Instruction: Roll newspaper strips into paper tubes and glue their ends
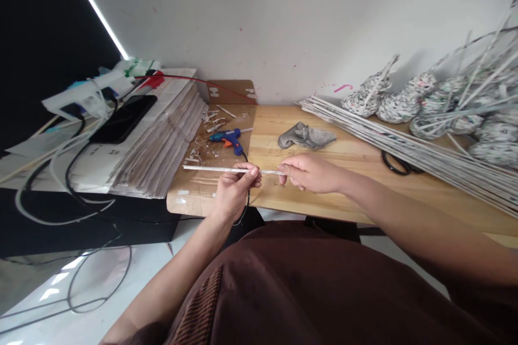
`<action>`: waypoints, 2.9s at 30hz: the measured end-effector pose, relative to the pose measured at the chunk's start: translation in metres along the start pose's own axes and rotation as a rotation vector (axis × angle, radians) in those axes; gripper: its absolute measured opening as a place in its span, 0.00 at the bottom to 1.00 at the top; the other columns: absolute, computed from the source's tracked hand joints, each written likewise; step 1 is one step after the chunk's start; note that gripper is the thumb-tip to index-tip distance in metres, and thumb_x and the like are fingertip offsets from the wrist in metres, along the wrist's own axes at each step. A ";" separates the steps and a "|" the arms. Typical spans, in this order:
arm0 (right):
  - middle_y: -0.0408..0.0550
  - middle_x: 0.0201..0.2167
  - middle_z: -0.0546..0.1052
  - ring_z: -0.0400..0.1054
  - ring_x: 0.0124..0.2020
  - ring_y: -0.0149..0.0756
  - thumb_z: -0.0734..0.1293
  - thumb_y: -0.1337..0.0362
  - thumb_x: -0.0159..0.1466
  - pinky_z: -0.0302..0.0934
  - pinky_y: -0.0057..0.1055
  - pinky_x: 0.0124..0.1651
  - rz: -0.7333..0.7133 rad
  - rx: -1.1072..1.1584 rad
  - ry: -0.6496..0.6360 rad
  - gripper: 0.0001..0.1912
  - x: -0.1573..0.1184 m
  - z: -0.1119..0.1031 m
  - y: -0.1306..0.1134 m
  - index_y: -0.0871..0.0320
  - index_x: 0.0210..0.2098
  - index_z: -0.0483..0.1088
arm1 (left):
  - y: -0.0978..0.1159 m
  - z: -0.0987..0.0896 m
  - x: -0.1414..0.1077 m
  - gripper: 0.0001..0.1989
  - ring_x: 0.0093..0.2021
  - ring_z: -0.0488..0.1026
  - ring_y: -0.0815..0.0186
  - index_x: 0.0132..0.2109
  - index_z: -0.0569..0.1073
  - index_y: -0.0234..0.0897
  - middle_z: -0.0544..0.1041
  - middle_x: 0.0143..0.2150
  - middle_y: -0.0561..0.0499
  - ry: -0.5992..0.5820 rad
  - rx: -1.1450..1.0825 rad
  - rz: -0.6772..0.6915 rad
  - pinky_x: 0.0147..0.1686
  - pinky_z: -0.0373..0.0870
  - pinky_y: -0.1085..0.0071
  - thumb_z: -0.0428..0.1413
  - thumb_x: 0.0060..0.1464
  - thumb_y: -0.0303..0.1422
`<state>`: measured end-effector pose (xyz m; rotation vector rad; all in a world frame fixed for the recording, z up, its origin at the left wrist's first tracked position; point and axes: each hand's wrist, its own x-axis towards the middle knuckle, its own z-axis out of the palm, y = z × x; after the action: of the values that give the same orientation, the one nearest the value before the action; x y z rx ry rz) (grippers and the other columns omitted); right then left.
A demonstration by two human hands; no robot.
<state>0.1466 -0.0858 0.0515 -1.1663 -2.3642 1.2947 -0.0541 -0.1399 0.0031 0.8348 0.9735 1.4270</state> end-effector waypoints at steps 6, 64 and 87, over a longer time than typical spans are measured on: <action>0.41 0.20 0.69 0.62 0.20 0.28 0.60 0.52 0.68 0.54 0.27 0.27 0.128 0.050 -0.086 0.19 -0.004 -0.011 -0.001 0.60 0.34 0.74 | 0.003 -0.005 0.001 0.13 0.29 0.71 0.73 0.34 0.75 0.35 0.73 0.27 0.54 0.016 -0.031 -0.025 0.27 0.69 0.77 0.69 0.43 0.35; 0.43 0.28 0.76 0.65 0.27 0.29 0.64 0.61 0.68 0.52 0.27 0.33 -0.095 -0.231 0.361 0.09 -0.058 0.002 0.018 0.57 0.37 0.74 | -0.005 0.017 0.009 0.16 0.35 0.76 0.69 0.43 0.77 0.35 0.77 0.34 0.50 -0.177 0.062 -0.247 0.35 0.74 0.75 0.68 0.46 0.33; 0.53 0.46 0.77 0.62 0.49 0.49 0.64 0.60 0.65 0.47 0.41 0.48 0.356 -0.812 1.170 0.12 -0.125 -0.062 0.143 0.56 0.43 0.76 | 0.002 -0.026 0.003 0.38 0.49 0.76 0.56 0.65 0.65 0.47 0.82 0.44 0.45 0.070 0.205 -0.046 0.34 0.75 0.72 0.65 0.47 0.42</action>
<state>0.3396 -0.0940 -0.0005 -1.8587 -1.7072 -0.4422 -0.0788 -0.1392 -0.0060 0.9102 1.2000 1.3398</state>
